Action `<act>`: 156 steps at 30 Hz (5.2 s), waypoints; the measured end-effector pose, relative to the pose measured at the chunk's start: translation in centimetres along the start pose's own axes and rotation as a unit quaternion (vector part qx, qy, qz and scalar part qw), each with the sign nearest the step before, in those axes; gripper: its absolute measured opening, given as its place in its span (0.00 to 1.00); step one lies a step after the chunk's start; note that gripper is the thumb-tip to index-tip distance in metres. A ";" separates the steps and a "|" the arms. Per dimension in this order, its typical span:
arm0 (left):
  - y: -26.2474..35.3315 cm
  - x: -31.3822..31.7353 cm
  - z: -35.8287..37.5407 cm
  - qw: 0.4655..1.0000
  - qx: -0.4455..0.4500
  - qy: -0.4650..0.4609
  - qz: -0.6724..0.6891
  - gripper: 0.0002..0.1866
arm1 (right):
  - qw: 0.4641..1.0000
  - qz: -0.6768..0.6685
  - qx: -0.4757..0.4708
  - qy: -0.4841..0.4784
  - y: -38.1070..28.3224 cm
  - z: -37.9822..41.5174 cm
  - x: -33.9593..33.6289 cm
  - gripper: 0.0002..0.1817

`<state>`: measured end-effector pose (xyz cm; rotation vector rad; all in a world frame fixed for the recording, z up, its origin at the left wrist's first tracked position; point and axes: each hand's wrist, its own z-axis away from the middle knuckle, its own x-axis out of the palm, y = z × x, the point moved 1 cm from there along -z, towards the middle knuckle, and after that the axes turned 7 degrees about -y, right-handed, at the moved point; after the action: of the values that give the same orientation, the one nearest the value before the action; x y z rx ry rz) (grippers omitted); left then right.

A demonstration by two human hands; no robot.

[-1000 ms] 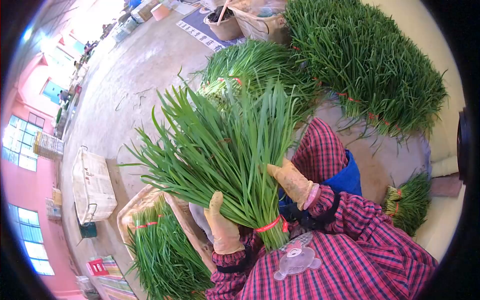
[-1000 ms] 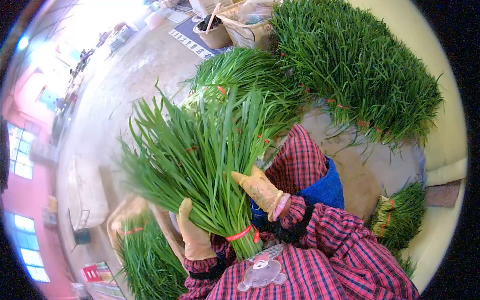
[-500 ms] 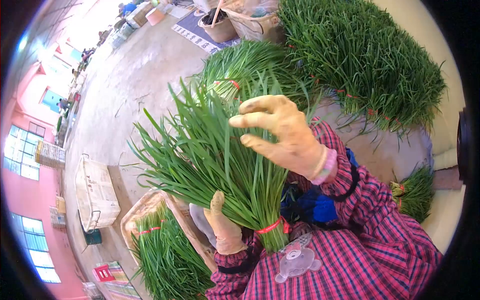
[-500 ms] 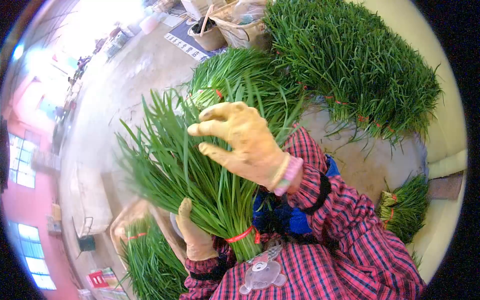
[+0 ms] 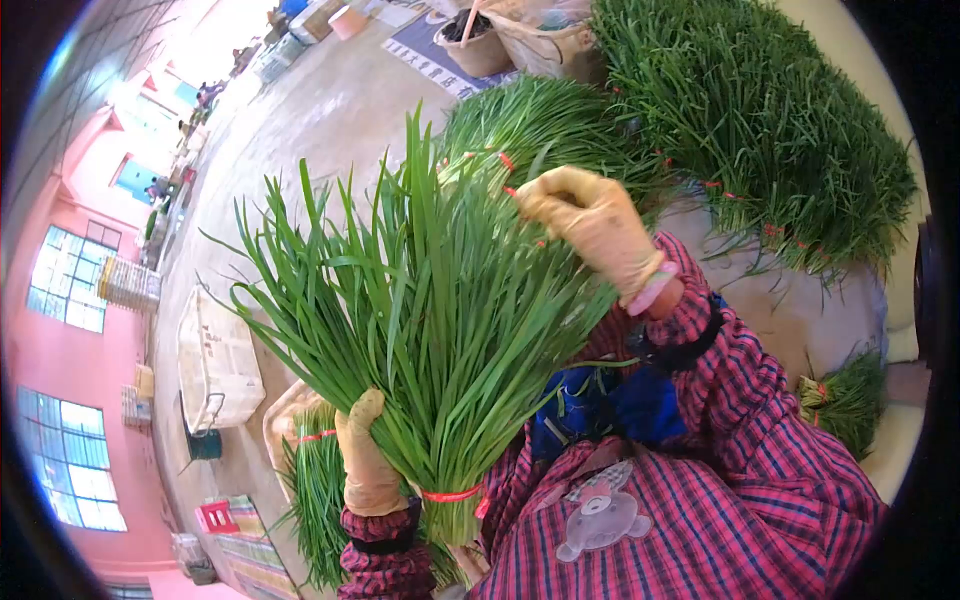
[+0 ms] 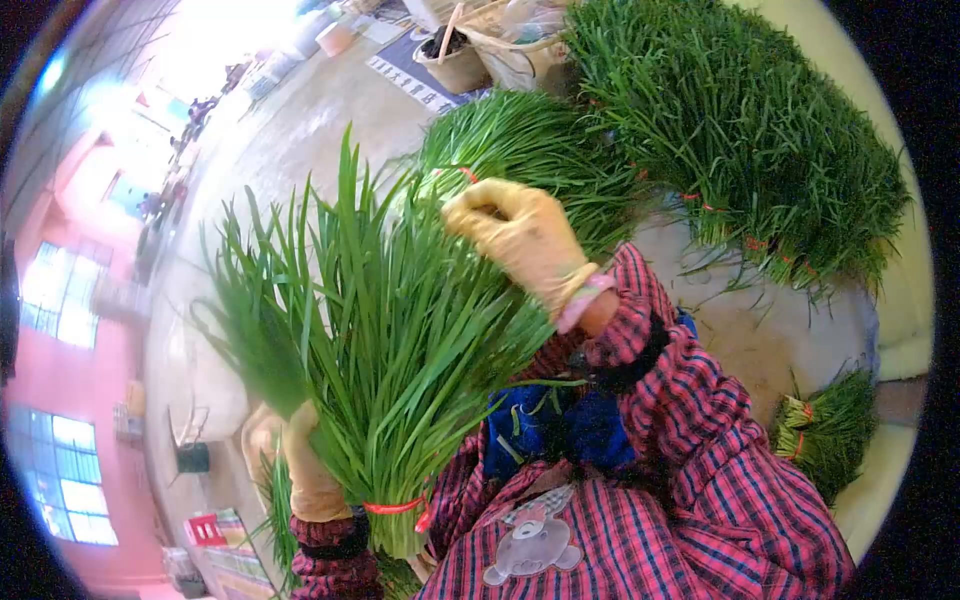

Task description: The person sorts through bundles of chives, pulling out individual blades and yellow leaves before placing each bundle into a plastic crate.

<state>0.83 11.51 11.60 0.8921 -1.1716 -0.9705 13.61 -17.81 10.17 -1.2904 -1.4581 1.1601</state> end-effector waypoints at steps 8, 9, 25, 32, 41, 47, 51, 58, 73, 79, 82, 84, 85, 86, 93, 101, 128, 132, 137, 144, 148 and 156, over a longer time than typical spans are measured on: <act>-0.4 -1.6 5.1 0.996 -0.031 0.043 -0.077 0.24 | 0.948 0.203 -0.125 -0.209 -0.9 6.7 8.6 0.16; -0.6 -1.8 5.4 0.996 -0.032 0.044 -0.074 0.24 | 0.938 0.249 -0.099 -0.220 -1.0 7.1 9.3 0.18; -5.3 -7.4 7.0 0.994 -0.061 0.084 0.043 0.28 | 0.966 -0.066 0.189 -0.162 2.8 4.7 10.1 0.11; -5.5 -7.2 7.2 0.993 -0.077 0.088 0.014 0.27 | 0.874 0.284 0.075 -0.387 2.6 6.8 15.2 0.18; -6.8 -9.8 8.3 0.985 -0.075 0.142 0.057 0.24 | 0.929 -0.095 0.268 -0.239 5.4 4.8 13.8 0.12; -7.3 -10.9 9.2 0.979 -0.073 0.171 0.087 0.24 | 0.950 -0.098 0.235 -0.181 4.1 2.8 9.1 0.13; -7.5 -10.9 8.8 0.983 -0.082 0.142 0.079 0.25 | 0.898 -0.053 0.261 -0.349 1.0 5.1 13.1 0.15; -6.3 -9.1 8.7 0.983 -0.093 0.160 0.007 0.25 | 0.906 0.211 0.015 -0.367 5.9 7.3 19.7 0.15; -6.2 -9.1 7.7 0.984 -0.115 0.128 -0.057 0.23 | 0.893 -0.150 0.293 -0.308 5.6 6.1 17.6 0.11; -5.5 -7.8 7.8 0.981 -0.103 0.152 -0.062 0.21 | 0.917 0.152 0.103 -0.355 7.7 6.6 17.9 0.15; -5.6 -8.1 8.0 0.980 -0.097 0.157 -0.073 0.21 | 0.918 0.065 0.225 -0.320 7.7 6.1 16.5 0.18; -5.8 -8.0 8.1 0.981 -0.094 0.151 -0.071 0.20 | 0.907 0.008 0.259 -0.332 6.6 6.1 16.0 0.23; -5.8 -7.9 8.1 0.983 -0.090 0.145 -0.072 0.20 | 0.918 0.085 0.157 -0.354 6.6 6.2 16.2 0.25; -5.7 -7.7 8.1 0.983 -0.090 0.143 -0.072 0.20 | 0.913 0.158 0.109 -0.359 6.4 6.6 16.3 0.26; -5.5 -7.2 8.5 0.981 -0.083 0.164 -0.056 0.20 | 0.930 0.237 0.044 -0.279 8.1 7.0 17.1 0.15; -5.5 -6.8 8.8 0.984 -0.078 0.148 -0.054 0.19 | 0.906 0.247 -0.059 -0.337 4.4 7.8 17.7 0.19; -5.9 -7.9 8.8 0.989 -0.039 0.140 0.026 0.26 | 0.771 -0.100 0.377 -0.504 4.3 11.5 9.0 0.24; -4.7 -6.6 9.8 0.988 -0.024 0.150 0.034 0.24 | 0.787 -0.004 0.308 -0.535 5.1 13.3 10.3 0.35; -3.4 -2.8 9.6 0.986 -0.022 0.164 -0.024 0.21 | 0.830 -0.065 0.223 -0.507 6.0 14.8 12.3 0.47; -3.1 0.4 9.1 0.987 -0.059 0.034 -0.143 0.35 | 0.844 -0.297 0.292 -0.337 5.3 15.7 14.0 0.41; -1.6 1.7 9.5 0.985 -0.014 -0.002 -0.171 0.37 | 0.910 -0.155 0.134 -0.359 8.0 15.9 12.6 0.25; -1.8 -7.1 9.4 0.954 -0.057 0.002 -0.294 0.38 | 0.895 -0.237 0.229 -0.301 4.5 14.8 12.7 0.24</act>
<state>-9.47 17.05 9.26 1.1779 -0.8430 -1.4979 -1.18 -6.58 2.86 -0.2176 -1.6583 1.5042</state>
